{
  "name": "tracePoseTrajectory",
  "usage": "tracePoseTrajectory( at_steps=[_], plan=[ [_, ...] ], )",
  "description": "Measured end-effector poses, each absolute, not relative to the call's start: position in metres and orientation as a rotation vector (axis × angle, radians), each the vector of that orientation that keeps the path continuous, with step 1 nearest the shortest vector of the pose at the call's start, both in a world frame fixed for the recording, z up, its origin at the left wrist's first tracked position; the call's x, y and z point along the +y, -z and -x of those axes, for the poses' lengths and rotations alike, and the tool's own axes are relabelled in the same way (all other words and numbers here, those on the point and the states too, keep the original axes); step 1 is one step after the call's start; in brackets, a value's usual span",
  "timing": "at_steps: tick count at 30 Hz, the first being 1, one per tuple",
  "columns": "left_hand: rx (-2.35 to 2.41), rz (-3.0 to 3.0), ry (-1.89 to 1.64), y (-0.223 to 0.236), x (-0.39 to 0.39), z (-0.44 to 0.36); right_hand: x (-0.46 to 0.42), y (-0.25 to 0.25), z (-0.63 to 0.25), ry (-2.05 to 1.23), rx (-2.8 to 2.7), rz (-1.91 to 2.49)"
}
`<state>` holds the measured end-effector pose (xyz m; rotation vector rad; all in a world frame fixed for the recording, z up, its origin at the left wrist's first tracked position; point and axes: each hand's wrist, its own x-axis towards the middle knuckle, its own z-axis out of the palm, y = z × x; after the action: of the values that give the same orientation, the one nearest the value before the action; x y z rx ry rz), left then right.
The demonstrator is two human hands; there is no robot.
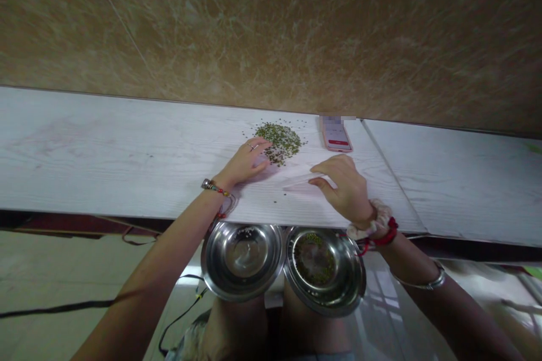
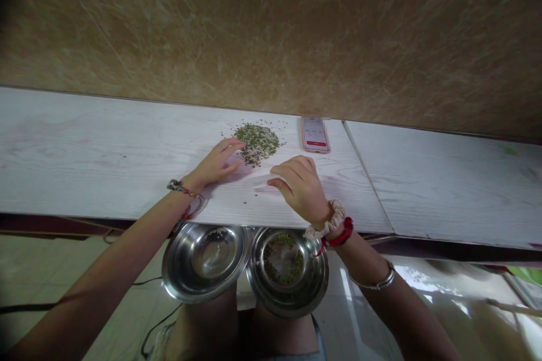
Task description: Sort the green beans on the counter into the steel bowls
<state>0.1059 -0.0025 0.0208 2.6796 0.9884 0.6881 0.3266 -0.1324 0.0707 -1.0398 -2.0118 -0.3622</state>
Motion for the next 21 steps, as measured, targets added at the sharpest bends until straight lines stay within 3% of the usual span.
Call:
tracePoseTrajectory(
  at_steps=[8,16,21],
  plan=[
    [1.003,-2.670,-0.684,-0.020,-0.001,-0.104,-0.138,-0.091,-0.351,0.325,-2.088,0.986],
    [0.739,-2.805,-0.856,-0.014,0.000,-0.110,-0.204,-0.110,-0.426,0.975,-1.860,1.552],
    [0.563,-2.941,-0.855,-0.017,-0.008,-0.118,-0.242,-0.091,-0.417,1.027,-1.826,1.704]
  ],
)
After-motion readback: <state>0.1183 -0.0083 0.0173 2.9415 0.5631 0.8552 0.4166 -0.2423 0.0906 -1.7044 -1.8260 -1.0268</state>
